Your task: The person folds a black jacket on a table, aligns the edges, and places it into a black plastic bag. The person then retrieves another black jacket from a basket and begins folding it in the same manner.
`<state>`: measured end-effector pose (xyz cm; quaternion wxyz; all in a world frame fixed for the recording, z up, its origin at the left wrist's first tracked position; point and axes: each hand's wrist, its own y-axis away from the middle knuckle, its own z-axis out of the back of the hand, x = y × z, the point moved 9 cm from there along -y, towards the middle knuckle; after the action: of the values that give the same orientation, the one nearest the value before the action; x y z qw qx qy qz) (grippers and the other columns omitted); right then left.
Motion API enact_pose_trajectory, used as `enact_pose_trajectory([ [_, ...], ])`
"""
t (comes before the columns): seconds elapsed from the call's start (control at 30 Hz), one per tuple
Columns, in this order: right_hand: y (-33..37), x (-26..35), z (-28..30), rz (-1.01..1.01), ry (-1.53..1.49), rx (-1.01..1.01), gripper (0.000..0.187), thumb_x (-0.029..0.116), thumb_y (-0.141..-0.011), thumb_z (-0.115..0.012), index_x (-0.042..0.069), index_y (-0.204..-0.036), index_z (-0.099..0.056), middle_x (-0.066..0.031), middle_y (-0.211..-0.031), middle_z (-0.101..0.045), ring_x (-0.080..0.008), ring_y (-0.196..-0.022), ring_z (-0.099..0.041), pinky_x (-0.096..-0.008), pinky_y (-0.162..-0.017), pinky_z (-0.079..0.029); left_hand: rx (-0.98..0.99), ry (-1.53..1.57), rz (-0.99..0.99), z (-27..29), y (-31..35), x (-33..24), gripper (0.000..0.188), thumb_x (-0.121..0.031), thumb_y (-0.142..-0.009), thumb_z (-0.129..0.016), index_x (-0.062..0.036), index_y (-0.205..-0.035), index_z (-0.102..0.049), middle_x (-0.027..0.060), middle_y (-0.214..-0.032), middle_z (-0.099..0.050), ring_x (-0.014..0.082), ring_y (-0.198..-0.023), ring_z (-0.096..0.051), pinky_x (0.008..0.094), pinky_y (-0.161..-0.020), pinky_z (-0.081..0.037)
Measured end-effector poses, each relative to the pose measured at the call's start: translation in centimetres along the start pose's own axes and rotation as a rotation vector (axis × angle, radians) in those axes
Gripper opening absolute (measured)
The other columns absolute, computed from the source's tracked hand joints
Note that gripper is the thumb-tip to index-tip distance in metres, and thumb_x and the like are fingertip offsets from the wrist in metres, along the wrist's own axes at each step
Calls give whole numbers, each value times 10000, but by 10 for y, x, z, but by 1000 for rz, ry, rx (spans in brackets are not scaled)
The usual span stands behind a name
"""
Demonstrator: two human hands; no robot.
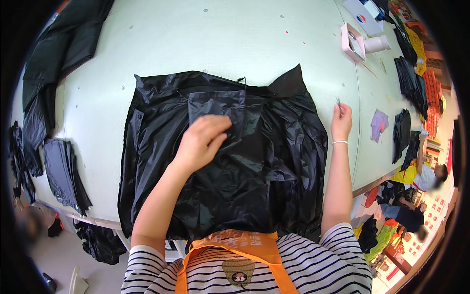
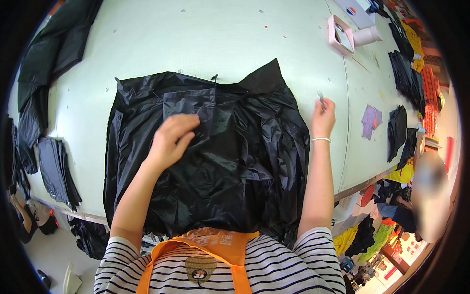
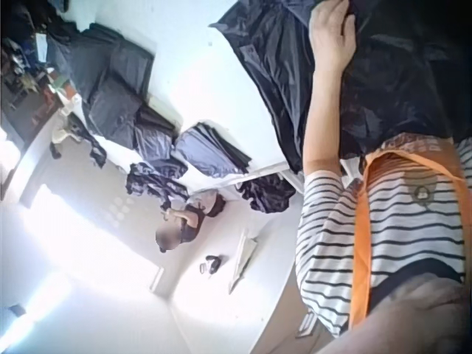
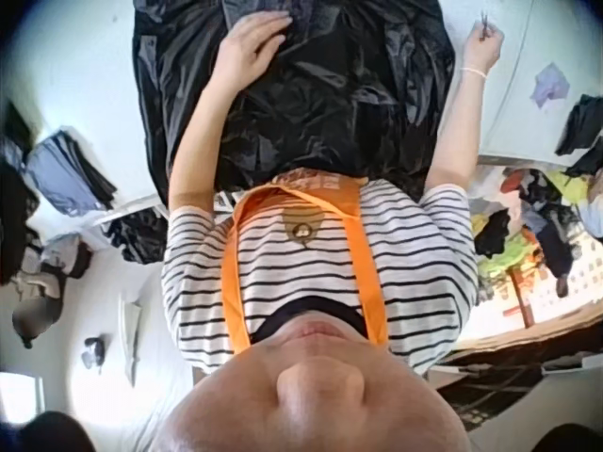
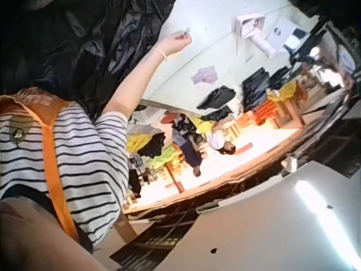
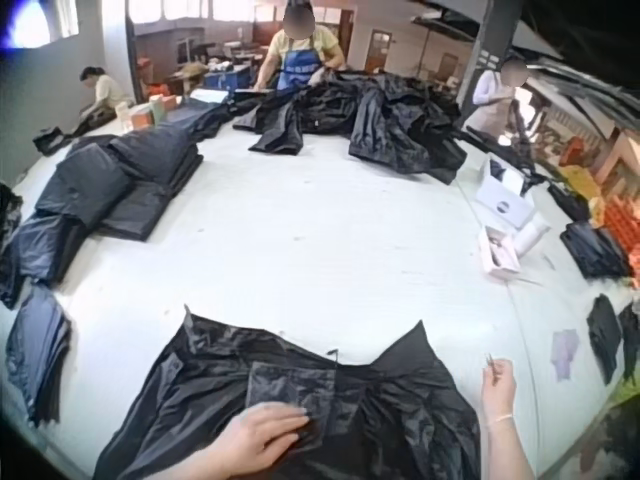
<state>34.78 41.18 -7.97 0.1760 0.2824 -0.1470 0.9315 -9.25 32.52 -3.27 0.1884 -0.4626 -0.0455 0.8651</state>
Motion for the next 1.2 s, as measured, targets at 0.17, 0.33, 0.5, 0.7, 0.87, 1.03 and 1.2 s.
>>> enact_pose_trajectory([
  [0.17,25,-131,35,-247,330,1,313,153,-849,-615,53,-1137,-544,-198,-1157,-529,-321,-1037,-560,-390,-909,-439,299,-200,-45,-36,21,-6,311,-87,-761,-647,-45,-1069,-636,88,-1124,-568,278,-994,-543,358,-848,-436],
  [0.33,93,86,38,448,157,18,359,84,-830,-611,13,-1174,-536,-168,-1175,-549,-312,-1070,-530,-417,-969,-396,300,-344,-139,-47,28,-5,343,-105,-757,-641,-90,-1098,-604,68,-983,-528,241,-860,-537,353,-754,-438],
  [0.5,283,229,-16,1110,-3,816,447,163,-724,-661,68,-1153,-580,-100,-1177,-560,-271,-1111,-519,-414,-993,-391,320,-421,-255,-60,36,-6,330,-112,-754,-614,-106,-1084,-605,32,-836,-520,201,-763,-555,310,-676,-470],
  [0.7,300,202,-87,1059,29,1062,241,211,-772,-606,109,-989,-614,-114,-978,-635,-277,-890,-629,-365,-770,-497,337,-276,-133,-57,31,2,294,-87,-780,-607,-59,-1069,-654,72,-785,-557,262,-728,-578,350,-655,-476],
  [0.87,230,194,-142,264,-128,1120,303,296,-799,-639,-2,-854,-657,-246,-825,-635,-398,-830,-619,-436,-731,-495,257,93,212,-27,19,22,253,-95,-804,-600,0,-1035,-644,160,-947,-631,316,-896,-604,365,-783,-479],
  [1.03,223,180,-170,118,-61,1194,387,314,-702,-642,-62,-791,-663,-270,-863,-630,-383,-829,-626,-397,-750,-502,308,-400,-375,-33,58,-58,352,-192,-699,-721,-46,-1006,-627,105,-1005,-601,282,-924,-586,378,-837,-453],
  [1.2,239,246,-80,761,78,567,308,198,-732,-713,52,-962,-570,-97,-947,-578,-278,-921,-563,-370,-830,-419,273,-242,-211,-43,73,-9,267,-106,-697,-662,-57,-959,-653,60,-944,-609,235,-885,-594,333,-782,-488],
])
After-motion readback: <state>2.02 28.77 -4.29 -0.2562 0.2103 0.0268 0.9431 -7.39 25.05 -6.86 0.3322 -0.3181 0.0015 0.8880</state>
